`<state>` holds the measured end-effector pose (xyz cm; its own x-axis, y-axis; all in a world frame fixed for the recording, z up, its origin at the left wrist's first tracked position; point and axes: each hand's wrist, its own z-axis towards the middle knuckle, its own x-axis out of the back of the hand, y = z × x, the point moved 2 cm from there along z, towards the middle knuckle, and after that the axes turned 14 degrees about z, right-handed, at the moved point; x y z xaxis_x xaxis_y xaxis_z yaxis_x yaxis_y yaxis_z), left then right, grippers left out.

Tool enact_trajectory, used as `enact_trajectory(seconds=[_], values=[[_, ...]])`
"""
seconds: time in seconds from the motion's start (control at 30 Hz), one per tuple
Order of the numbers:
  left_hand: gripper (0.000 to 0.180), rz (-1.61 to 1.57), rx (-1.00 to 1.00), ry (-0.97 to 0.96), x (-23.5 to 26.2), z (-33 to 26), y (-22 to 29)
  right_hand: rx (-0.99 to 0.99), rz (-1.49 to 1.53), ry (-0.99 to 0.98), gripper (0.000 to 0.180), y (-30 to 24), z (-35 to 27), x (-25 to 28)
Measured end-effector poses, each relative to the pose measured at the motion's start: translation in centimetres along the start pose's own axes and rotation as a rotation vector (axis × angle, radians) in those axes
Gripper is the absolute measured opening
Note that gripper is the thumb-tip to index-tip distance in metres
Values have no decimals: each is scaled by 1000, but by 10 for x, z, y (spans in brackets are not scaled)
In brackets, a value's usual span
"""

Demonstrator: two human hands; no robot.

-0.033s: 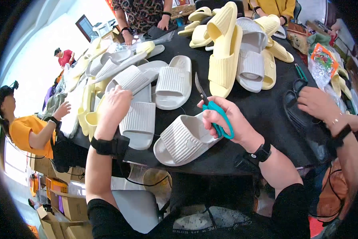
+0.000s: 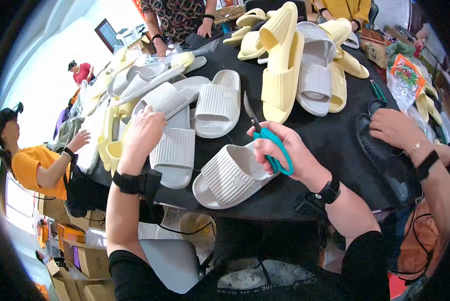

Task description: The recorder is using a pair of snips or small scissors to trim excess threads or material from various slippers on a workbench in a factory setting.

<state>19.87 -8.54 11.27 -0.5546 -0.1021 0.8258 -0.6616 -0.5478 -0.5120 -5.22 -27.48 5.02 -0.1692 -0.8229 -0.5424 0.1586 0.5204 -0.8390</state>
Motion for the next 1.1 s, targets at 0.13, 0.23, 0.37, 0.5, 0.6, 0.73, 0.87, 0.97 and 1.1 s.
enact_trajectory(seconds=[0.13, 0.23, 0.37, 0.5, 0.6, 0.73, 0.87, 0.97, 1.1], values=[[15, -41, -70, 76, 10, 6, 0, -31, -9, 7, 26, -3, -1, -1], [17, -146, 21, 169, 23, 14, -1, -33, 0, -17, 26, -6, -3, -5], [24, -577, 55, 240, 50, 21, 9, -54, 30, -62, 29, -6, -4, -6], [23, -775, 28, 64, 77, 6, 50, -64, 130, -96, 31, 0, -4, -4], [25, -923, 111, 59, 87, -14, 67, -115, 116, -192, 48, 3, -7, -11], [22, -1244, 217, -32, 74, -24, 71, -172, 134, -295, 52, 8, -10, -18], [22, -1343, 259, 27, 71, -23, 75, -241, 296, -419, 54, 21, -15, -22], [22, -1388, 287, 46, 79, -20, 81, -262, 381, -431, 40, 18, -21, -30], [17, -1495, 257, 41, 91, -20, 87, -328, 447, -404, 42, 14, -26, -33]])
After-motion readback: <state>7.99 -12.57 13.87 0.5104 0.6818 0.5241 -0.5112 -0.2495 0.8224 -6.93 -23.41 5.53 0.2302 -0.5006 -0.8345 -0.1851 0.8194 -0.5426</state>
